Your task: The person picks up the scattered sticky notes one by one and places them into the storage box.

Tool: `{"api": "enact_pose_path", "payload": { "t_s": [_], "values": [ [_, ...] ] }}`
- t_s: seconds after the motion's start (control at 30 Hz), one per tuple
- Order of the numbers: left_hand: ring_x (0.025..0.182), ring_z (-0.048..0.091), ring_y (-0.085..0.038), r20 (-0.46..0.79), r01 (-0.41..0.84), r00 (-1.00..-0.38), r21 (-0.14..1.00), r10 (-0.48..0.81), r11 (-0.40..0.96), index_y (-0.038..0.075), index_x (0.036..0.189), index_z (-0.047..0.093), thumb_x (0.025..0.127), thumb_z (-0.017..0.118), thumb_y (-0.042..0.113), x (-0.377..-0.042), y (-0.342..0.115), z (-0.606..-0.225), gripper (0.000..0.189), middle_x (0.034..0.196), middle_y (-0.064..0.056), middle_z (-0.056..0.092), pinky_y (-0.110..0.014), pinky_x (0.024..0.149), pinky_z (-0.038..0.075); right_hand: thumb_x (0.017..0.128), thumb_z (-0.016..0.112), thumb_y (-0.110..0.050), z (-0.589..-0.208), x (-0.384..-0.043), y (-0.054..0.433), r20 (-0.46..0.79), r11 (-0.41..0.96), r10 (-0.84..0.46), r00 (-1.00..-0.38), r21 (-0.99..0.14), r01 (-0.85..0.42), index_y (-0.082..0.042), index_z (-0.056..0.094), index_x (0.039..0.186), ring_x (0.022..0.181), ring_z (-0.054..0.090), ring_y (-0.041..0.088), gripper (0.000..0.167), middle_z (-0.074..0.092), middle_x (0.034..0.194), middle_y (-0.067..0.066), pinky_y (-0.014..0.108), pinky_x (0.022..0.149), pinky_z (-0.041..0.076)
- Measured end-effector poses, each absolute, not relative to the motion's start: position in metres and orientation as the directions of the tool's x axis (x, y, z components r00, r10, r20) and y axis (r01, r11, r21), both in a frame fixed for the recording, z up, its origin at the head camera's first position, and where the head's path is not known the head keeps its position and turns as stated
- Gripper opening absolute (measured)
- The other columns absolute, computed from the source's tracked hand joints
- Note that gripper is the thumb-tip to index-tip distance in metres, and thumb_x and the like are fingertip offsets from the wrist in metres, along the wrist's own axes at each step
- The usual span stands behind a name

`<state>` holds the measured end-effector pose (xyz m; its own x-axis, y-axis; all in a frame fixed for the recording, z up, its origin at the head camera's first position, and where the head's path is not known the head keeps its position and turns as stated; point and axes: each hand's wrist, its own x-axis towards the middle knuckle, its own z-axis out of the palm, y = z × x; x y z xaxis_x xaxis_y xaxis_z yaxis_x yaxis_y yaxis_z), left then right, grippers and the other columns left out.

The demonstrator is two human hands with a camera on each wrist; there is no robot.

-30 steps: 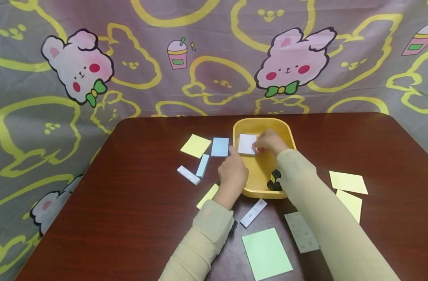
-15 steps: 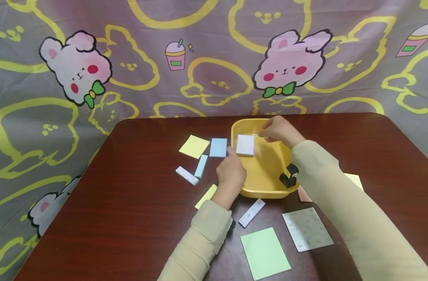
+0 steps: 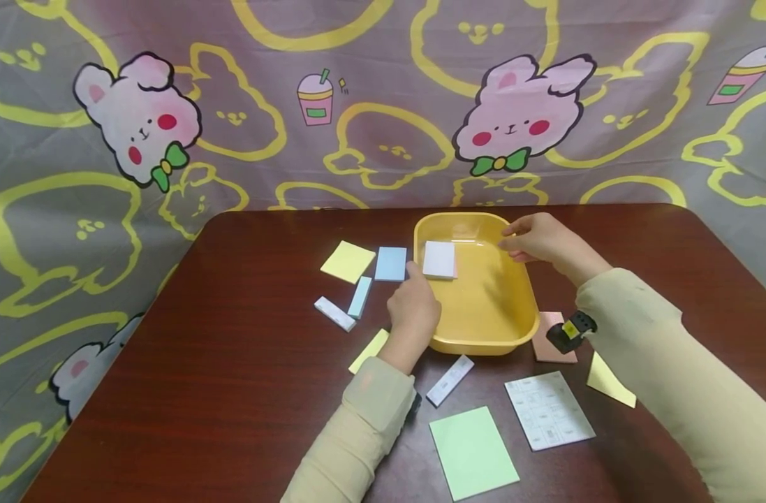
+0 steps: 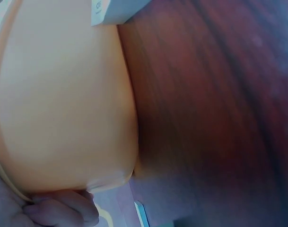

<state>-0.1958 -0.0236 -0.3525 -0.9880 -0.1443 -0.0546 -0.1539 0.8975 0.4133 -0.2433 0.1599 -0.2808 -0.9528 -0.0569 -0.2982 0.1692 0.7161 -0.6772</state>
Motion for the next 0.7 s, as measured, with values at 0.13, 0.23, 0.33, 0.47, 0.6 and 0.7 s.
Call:
{"api": "enact_pose_path", "payload": {
  "t_s": [0.13, 0.23, 0.33, 0.47, 0.6, 0.7],
  "values": [
    [0.074, 0.068, -0.027, -0.061, -0.158, -0.988, 0.407, -0.145, 0.900, 0.005, 0.124, 0.041, 0.086, 0.062, 0.013, -0.197, -0.023, -0.352, 0.044, 0.087, -0.015, 0.071, -0.037, 0.059, 0.051, 0.094, 0.058, -0.022, -0.282, -0.238, 0.176, -0.302, 0.722, -0.054, -0.952, -0.671, 0.172, 0.009, 0.046, 0.131, 0.087, 0.065, 0.017, 0.049, 0.052, 0.127, 0.027, 0.034, 0.085, 0.056],
    [0.073, 0.068, -0.027, -0.067, -0.165, -0.986, 0.401, -0.151, 0.901, 0.005, 0.125, 0.040, 0.087, 0.062, 0.013, -0.197, -0.023, -0.352, 0.045, 0.087, -0.015, 0.071, -0.037, 0.059, 0.051, 0.095, 0.055, -0.023, -0.283, -0.234, 0.189, -0.289, 0.724, -0.057, -0.956, -0.671, 0.159, 0.010, 0.046, 0.130, 0.086, 0.065, 0.016, 0.049, 0.051, 0.127, 0.029, 0.032, 0.082, 0.056],
    [0.073, 0.068, -0.027, -0.061, -0.164, -0.986, 0.405, -0.153, 0.900, 0.005, 0.124, 0.041, 0.087, 0.062, 0.013, -0.196, -0.023, -0.353, 0.043, 0.086, -0.015, 0.071, -0.037, 0.059, 0.051, 0.097, 0.052, -0.025, -0.287, -0.230, 0.200, -0.274, 0.729, -0.065, -0.959, -0.670, 0.142, 0.011, 0.046, 0.129, 0.080, 0.062, 0.012, 0.049, 0.054, 0.121, 0.028, 0.025, 0.073, 0.056],
    [0.073, 0.068, -0.027, -0.055, -0.157, -0.988, 0.409, -0.147, 0.899, 0.005, 0.121, 0.041, 0.087, 0.061, 0.012, -0.196, -0.022, -0.353, 0.040, 0.086, -0.015, 0.071, -0.037, 0.058, 0.051, 0.098, 0.050, -0.025, -0.294, -0.223, 0.213, -0.277, 0.742, -0.088, -0.957, -0.659, 0.123, 0.013, 0.045, 0.127, 0.076, 0.059, 0.008, 0.048, 0.060, 0.103, 0.019, 0.021, 0.068, 0.054],
    [0.074, 0.068, -0.028, -0.056, -0.156, -0.988, 0.413, -0.146, 0.897, 0.005, 0.121, 0.041, 0.088, 0.061, 0.012, -0.197, -0.022, -0.354, 0.040, 0.087, -0.015, 0.071, -0.038, 0.059, 0.051, 0.097, 0.052, -0.021, -0.305, -0.214, 0.222, -0.314, 0.757, -0.127, -0.941, -0.643, 0.112, 0.013, 0.044, 0.126, 0.076, 0.057, 0.009, 0.045, 0.062, 0.093, 0.011, 0.024, 0.068, 0.054],
    [0.074, 0.068, -0.028, -0.057, -0.161, -0.987, 0.416, -0.151, 0.895, 0.005, 0.120, 0.041, 0.087, 0.062, 0.012, -0.197, -0.023, -0.354, 0.040, 0.087, -0.015, 0.071, -0.038, 0.060, 0.051, 0.095, 0.055, -0.017, -0.313, -0.208, 0.227, -0.335, 0.770, -0.157, -0.929, -0.631, 0.098, 0.015, 0.045, 0.124, 0.079, 0.059, 0.012, 0.044, 0.063, 0.095, 0.015, 0.027, 0.070, 0.054]
  ]
}}
